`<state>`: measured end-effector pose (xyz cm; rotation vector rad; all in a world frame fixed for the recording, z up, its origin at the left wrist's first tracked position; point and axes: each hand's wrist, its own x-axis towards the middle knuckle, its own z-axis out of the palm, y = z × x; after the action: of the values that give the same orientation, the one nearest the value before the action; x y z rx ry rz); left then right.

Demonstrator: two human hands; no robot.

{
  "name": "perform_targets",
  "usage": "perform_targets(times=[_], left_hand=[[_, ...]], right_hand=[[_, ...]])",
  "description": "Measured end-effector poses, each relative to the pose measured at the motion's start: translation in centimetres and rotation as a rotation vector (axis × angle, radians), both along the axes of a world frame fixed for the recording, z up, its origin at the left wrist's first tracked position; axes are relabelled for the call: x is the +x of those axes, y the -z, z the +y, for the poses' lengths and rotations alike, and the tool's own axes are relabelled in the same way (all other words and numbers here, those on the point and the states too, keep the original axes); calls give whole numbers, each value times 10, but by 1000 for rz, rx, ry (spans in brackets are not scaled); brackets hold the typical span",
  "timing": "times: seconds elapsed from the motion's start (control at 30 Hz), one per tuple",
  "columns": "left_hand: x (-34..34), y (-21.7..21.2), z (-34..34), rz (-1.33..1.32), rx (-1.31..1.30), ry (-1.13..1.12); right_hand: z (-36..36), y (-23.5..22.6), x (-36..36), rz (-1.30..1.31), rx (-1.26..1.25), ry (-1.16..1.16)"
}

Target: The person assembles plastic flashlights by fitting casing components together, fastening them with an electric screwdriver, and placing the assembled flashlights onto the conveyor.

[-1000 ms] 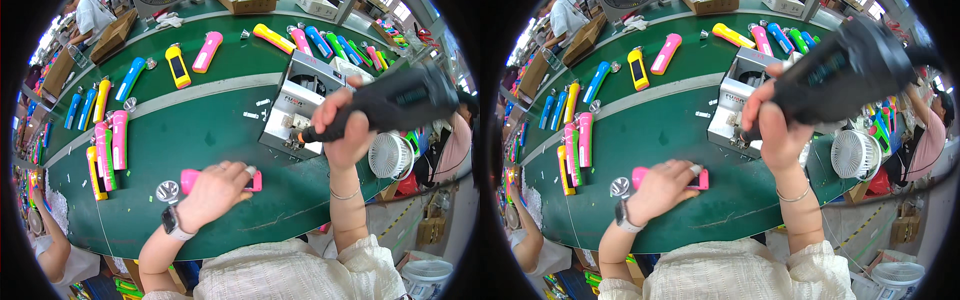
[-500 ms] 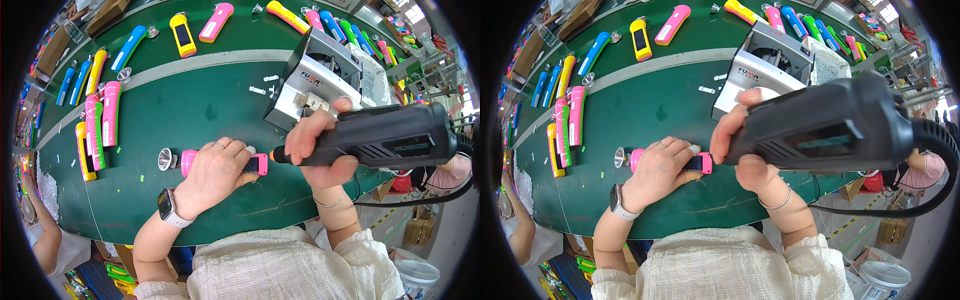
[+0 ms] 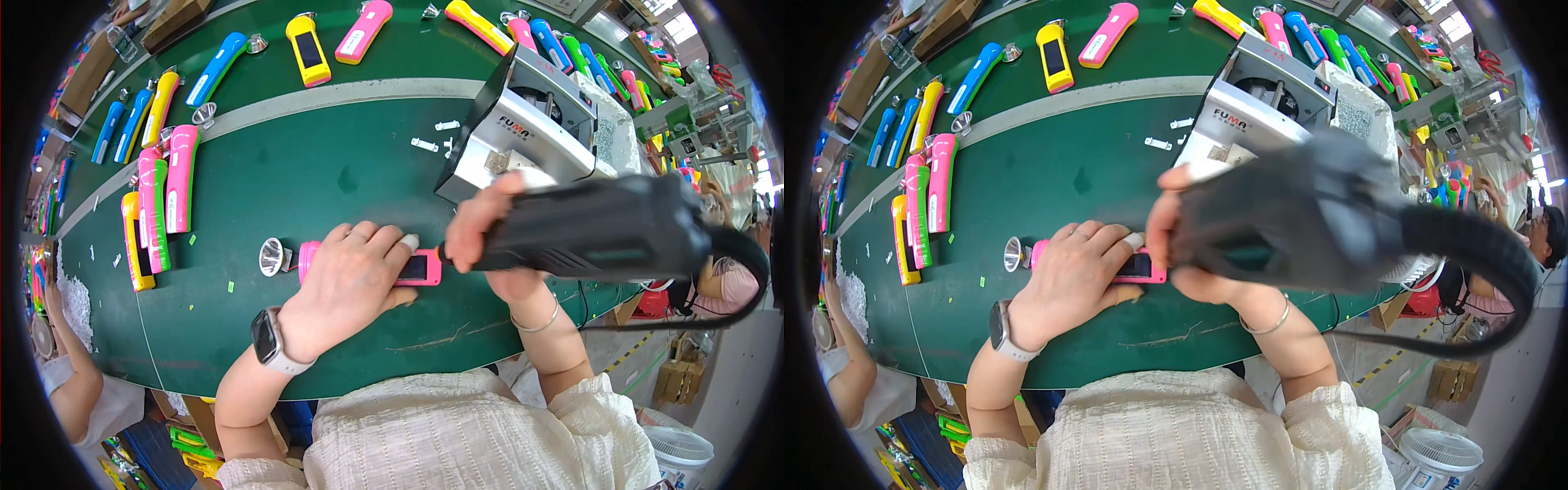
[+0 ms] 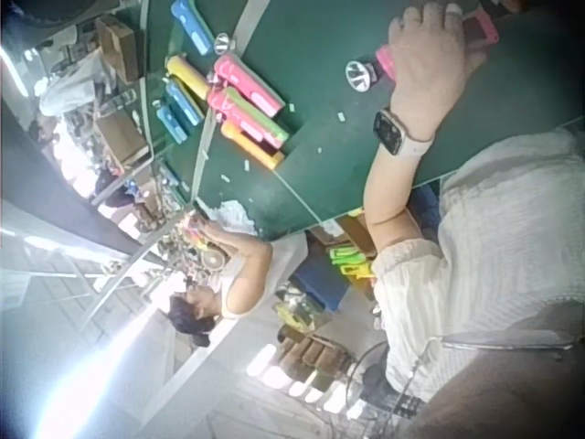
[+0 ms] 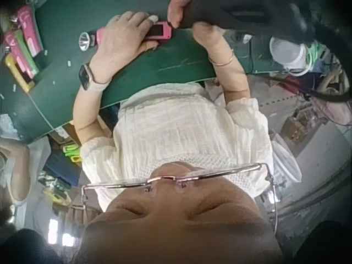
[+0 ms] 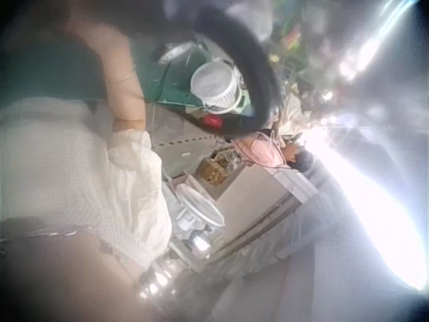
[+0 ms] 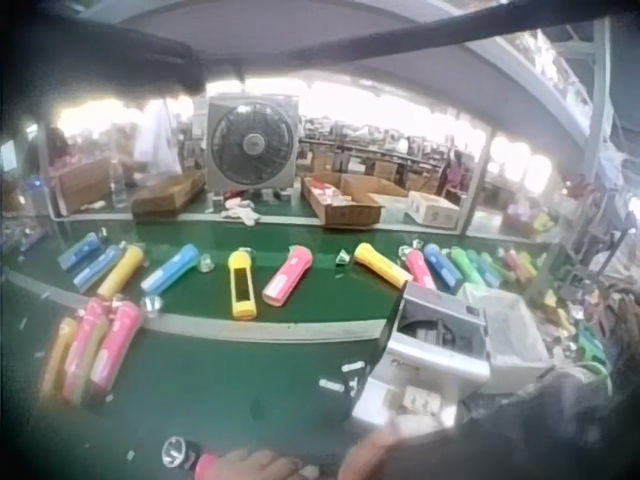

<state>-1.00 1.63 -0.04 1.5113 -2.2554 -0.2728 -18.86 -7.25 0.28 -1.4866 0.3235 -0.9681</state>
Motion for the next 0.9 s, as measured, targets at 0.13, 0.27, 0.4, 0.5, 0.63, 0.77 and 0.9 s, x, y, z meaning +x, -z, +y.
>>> perform_targets(times=[0.13,0.27,0.4,0.5,0.63,0.77,0.9], left_hand=[[-1,-5,0,-159,24,-98],[2,-3,-5,-157,-63,-167],[11,-2,-6,-133,5,-154],[9,0,-4,-108,-8,-175],[9,3,-4,-102,-18,-162],[10,5,-4,-93,-56,-174],[8,5,-6,-92,-18,-172]], right_hand=[[-21,-38,-23,-534,-346,69],[-45,-44,-24,-328,-239,327],[-56,-53,-17,-193,-103,365],[-37,-43,-16,-413,20,132],[-7,-23,-5,-482,-121,62],[-3,-13,2,-311,-130,114],[-9,2,3,-319,-175,-22]])
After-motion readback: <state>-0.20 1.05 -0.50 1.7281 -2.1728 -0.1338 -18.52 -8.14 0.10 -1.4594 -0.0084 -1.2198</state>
